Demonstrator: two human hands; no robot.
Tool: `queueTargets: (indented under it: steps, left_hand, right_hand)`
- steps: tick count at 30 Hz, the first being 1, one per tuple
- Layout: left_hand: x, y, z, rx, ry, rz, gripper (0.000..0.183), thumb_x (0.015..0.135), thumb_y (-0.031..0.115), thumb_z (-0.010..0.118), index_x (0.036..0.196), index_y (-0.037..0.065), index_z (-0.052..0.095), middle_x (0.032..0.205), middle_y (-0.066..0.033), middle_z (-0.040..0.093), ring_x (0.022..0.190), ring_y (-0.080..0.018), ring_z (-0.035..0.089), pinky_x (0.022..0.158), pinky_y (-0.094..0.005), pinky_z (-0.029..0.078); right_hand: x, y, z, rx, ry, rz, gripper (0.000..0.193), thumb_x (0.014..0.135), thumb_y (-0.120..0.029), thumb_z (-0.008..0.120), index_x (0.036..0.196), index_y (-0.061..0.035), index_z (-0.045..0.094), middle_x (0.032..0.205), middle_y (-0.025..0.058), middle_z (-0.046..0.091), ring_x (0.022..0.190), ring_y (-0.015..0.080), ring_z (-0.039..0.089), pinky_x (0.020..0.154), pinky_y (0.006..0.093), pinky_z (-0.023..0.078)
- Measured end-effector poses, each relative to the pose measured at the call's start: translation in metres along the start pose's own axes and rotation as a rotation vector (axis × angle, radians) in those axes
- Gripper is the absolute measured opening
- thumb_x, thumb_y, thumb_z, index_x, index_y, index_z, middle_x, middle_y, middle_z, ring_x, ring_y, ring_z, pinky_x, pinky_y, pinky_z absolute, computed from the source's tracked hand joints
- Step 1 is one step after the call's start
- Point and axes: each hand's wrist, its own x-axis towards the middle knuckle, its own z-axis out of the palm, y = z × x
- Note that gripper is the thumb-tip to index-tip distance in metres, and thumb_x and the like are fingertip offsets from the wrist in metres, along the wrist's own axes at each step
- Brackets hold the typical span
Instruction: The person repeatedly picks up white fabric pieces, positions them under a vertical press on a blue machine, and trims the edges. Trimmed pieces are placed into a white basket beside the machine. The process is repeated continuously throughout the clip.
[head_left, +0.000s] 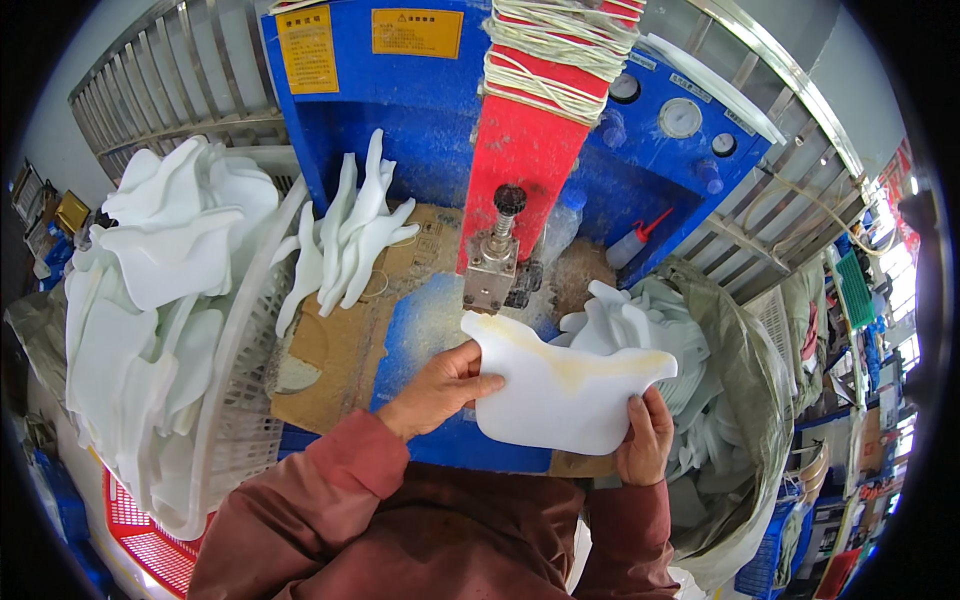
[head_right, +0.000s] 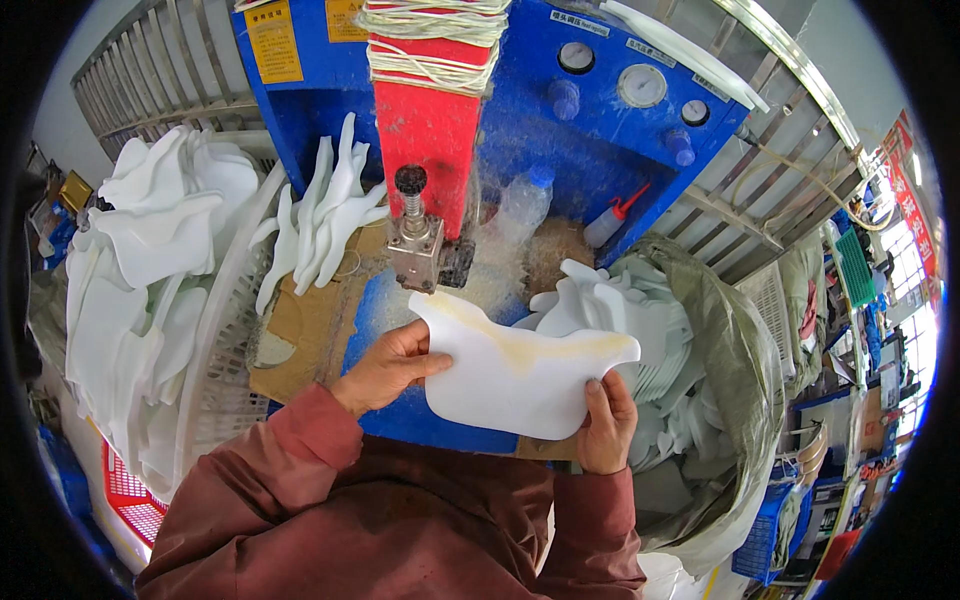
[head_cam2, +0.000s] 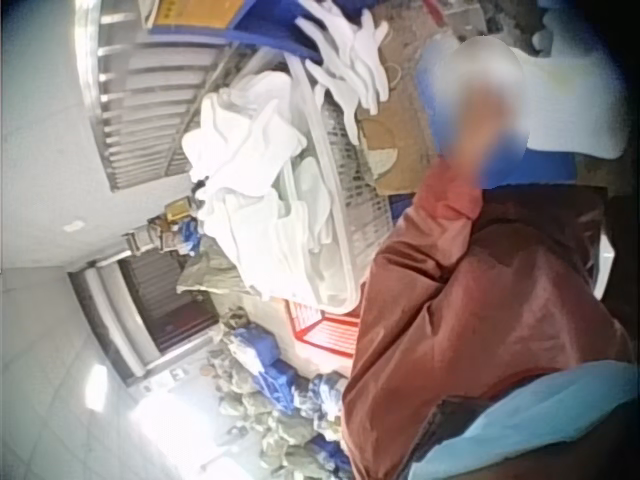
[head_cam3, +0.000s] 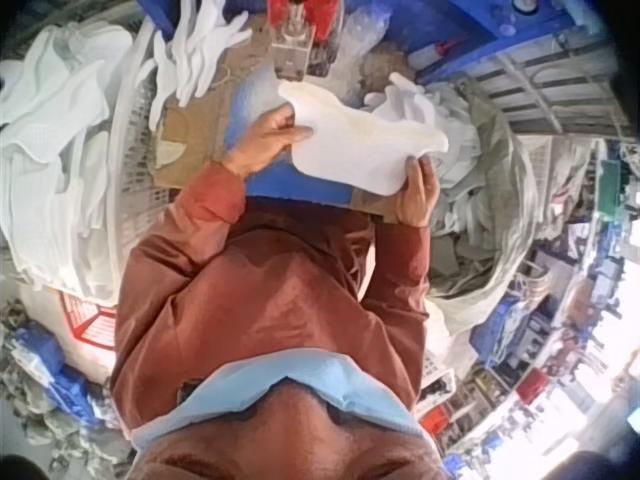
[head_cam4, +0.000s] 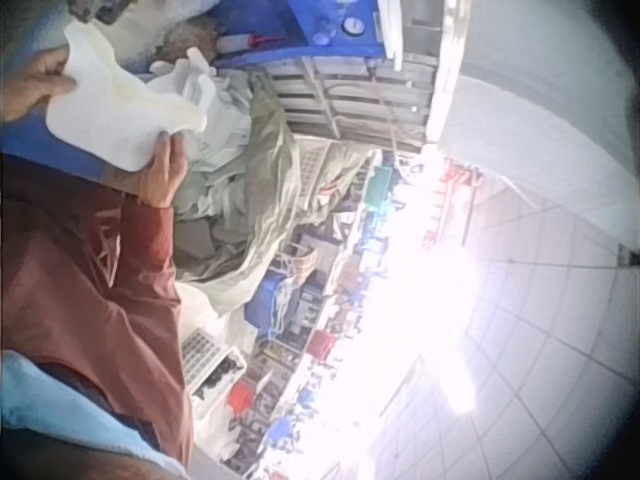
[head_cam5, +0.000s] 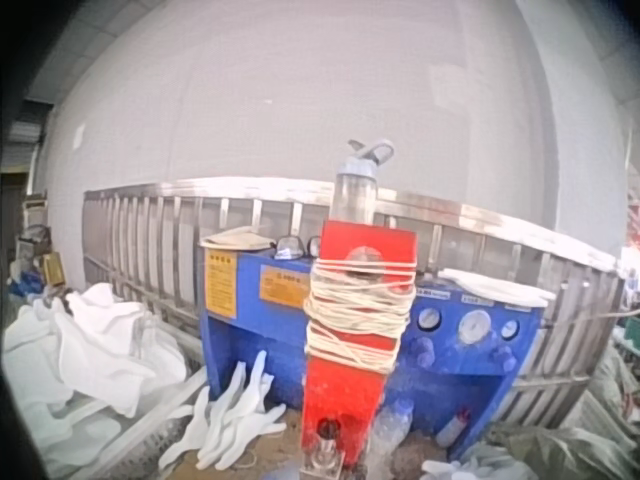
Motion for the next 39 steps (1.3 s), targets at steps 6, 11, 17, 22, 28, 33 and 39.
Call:
queueTargets:
  steps: [6,11,17,22,28,33,39]
  left_hand:
    - [-0.007,-0.011,0.005,-0.089,0.044,0.004,0.032,0.102,0.01,0.067,0.133,0.005,0.062,0.117,-0.0038,0.071,0.101,-0.0117,0.068,0.086,-0.0314,0.057]
    - [-0.051,-0.036,-0.025,-0.055,0.23,-0.043,0.038,0.098,0.008,0.069,0.135,0.004,0.062,0.122,-0.0057,0.071,0.105,-0.0132,0.069,0.087,-0.0313,0.057]
    - [-0.073,-0.076,-0.051,0.023,0.352,-0.092,0.036,0.099,0.003,0.066,0.134,-0.001,0.061,0.116,-0.0064,0.073,0.099,-0.0116,0.069,0.086,-0.0288,0.057]
    - [-0.078,-0.088,-0.052,0.258,0.427,-0.094,0.041,0.097,0.003,0.069,0.136,-0.003,0.059,0.116,-0.011,0.073,0.101,-0.014,0.068,0.089,-0.0296,0.055]
    - [-0.112,-0.085,-0.059,0.466,0.714,0.03,0.051,0.097,0.006,0.07,0.145,0.0,0.056,0.129,-0.0171,0.068,0.109,-0.0189,0.067,0.094,-0.0318,0.055]
    - [-0.128,-0.058,-0.082,0.734,0.693,0.168,0.046,0.096,0.008,0.071,0.141,0.003,0.061,0.129,-0.0113,0.068,0.111,-0.0184,0.066,0.096,-0.0338,0.055]
    - [-0.071,-0.007,-0.159,1.08,0.912,0.314,0.046,0.094,0.011,0.072,0.137,0.001,0.061,0.129,-0.0181,0.066,0.11,-0.0314,0.067,0.095,-0.0392,0.056]
  right_hand:
    - [-0.006,0.009,-0.005,0.004,0.005,0.007,0.03,0.104,-0.005,0.061,0.133,0.0047,0.064,0.118,0.0061,0.072,0.104,0.0112,0.066,0.093,0.0263,0.052]
    - [-0.019,0.046,0.002,-0.227,-0.085,0.236,0.034,0.104,-0.009,0.064,0.135,0.0061,0.063,0.116,0.0061,0.072,0.1,0.0119,0.067,0.086,0.0259,0.055]
    - [-0.027,0.075,0.002,-0.32,-0.1,0.393,0.036,0.104,-0.015,0.065,0.133,0.0061,0.062,0.111,0.0142,0.072,0.091,0.0184,0.071,0.076,0.0318,0.061]
    - [-0.039,0.072,0.001,-0.241,-0.07,0.424,0.027,0.104,-0.021,0.067,0.118,0.0022,0.068,0.095,0.0105,0.073,0.08,0.0159,0.069,0.07,0.0293,0.059]
    - [-0.052,0.075,0.011,0.027,-0.215,0.525,0.027,0.106,-0.027,0.065,0.107,0.0001,0.07,0.084,0.0082,0.07,0.073,0.0162,0.066,0.067,0.0302,0.056]
    - [-0.052,0.066,0.028,-0.353,-0.266,0.479,0.024,0.105,-0.019,0.063,0.111,0.0029,0.07,0.086,0.0081,0.07,0.074,0.0147,0.065,0.069,0.029,0.054]
    - [-0.053,0.062,0.041,-0.615,-0.296,0.185,0.021,0.1,-0.01,0.067,0.115,0.0043,0.071,0.094,0.0111,0.074,0.085,0.015,0.071,0.076,0.0286,0.056]
